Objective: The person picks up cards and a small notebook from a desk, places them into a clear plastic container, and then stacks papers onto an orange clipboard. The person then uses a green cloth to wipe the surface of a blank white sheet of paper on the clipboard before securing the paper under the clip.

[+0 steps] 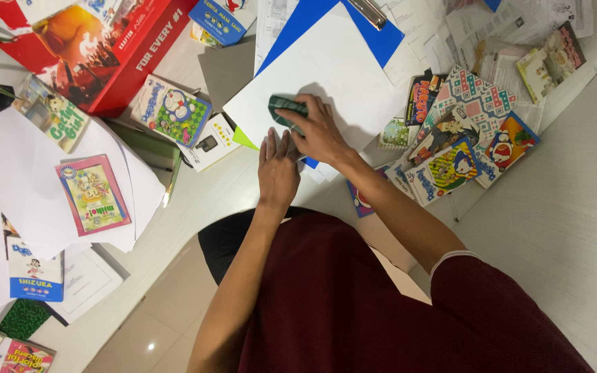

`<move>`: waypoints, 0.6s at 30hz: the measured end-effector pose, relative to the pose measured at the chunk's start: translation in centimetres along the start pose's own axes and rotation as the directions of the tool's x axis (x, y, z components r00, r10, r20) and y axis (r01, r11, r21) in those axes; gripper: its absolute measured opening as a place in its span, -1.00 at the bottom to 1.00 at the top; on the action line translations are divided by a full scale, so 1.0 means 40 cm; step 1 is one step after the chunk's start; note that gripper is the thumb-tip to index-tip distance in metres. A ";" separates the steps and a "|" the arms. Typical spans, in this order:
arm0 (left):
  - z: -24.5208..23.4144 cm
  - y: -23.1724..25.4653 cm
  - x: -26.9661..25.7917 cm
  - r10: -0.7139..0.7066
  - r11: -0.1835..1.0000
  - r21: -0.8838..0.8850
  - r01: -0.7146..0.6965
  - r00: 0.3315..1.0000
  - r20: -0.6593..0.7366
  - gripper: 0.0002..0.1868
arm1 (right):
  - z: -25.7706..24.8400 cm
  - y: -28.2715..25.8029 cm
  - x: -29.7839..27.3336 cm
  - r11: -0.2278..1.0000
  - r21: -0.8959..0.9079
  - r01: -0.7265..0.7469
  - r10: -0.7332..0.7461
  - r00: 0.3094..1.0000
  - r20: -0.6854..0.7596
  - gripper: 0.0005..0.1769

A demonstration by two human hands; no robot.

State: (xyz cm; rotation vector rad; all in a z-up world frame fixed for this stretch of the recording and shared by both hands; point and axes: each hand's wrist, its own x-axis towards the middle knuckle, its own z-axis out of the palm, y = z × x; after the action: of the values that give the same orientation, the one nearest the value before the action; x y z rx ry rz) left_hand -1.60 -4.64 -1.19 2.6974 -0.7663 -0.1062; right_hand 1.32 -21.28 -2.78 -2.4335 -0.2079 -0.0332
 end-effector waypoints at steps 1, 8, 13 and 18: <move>0.006 -0.001 0.004 0.001 1.000 0.016 -0.001 1.000 -0.002 -0.59 | 0.003 0.004 0.016 0.999 -0.042 -0.013 0.015 0.999 0.048 -0.35; 0.018 -0.001 0.013 -0.065 0.997 -0.023 0.068 0.994 0.092 -0.68 | -0.041 0.217 0.136 0.932 -0.333 0.142 -0.178 0.981 -0.079 -0.27; 0.014 0.008 0.008 -0.078 0.996 -0.043 0.081 0.995 0.055 -0.69 | -0.081 0.314 0.194 0.928 -0.289 -0.234 0.145 0.944 -0.296 -0.29; 0.008 0.010 0.011 -0.087 0.993 -0.073 0.091 0.995 0.057 -0.68 | -0.013 0.247 0.200 0.906 -0.317 -0.280 0.143 0.908 -0.394 -0.25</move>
State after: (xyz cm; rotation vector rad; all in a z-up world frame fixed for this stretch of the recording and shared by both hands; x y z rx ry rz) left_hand -1.47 -5.28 -1.37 2.6663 -0.6443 -0.2253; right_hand 10.80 -27.91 -8.05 -2.7496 0.2605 -0.4592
